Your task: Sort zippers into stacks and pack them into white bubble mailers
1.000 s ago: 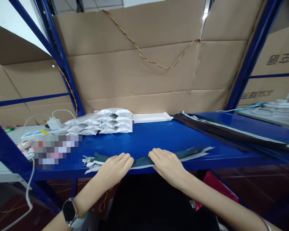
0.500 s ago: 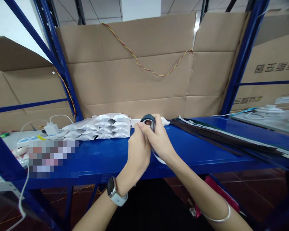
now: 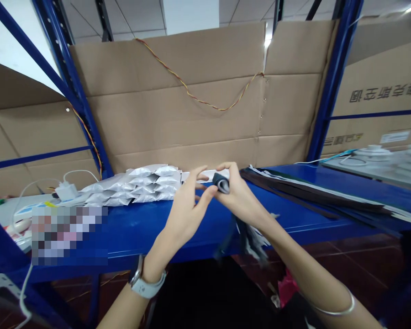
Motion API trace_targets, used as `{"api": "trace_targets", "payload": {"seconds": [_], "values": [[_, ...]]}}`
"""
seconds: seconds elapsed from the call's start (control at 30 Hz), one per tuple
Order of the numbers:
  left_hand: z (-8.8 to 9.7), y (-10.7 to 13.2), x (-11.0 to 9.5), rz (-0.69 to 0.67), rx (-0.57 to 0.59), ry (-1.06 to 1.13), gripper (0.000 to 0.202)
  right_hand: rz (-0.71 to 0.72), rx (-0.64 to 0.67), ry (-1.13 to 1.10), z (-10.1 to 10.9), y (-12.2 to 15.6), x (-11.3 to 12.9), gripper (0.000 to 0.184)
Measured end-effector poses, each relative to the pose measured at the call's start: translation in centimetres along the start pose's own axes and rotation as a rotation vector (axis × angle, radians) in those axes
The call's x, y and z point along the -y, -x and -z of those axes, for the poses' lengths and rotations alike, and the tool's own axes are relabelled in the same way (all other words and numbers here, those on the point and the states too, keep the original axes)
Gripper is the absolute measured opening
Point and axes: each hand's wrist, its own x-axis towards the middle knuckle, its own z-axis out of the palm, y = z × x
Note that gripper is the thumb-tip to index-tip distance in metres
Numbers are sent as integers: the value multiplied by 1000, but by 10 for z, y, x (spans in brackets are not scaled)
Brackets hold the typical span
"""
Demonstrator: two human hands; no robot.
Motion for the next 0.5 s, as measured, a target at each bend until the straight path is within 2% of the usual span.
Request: {"api": "trace_targets", "payload": {"seconds": [0.07,0.13,0.23,0.3,0.43,0.5], "values": [[-9,-7,-3,-71,22,29,31,30,63,-33,-1,5,2,55],[-20,-10,-4,-105,-6,24,18,36,75,-32,-2,8,2,70],[-33,-13,1,-84,-53,63,13,8,93,8,1,10,-2,79],[-36,-18,9,-68,-72,77,13,-43,144,11,7,11,-9,67],[-35,-50,35,-43,-172,68,18,-143,264,39,25,13,-32,13],[-36,-73,51,-3,-186,119,22,-173,285,67,36,11,-47,14]]}}
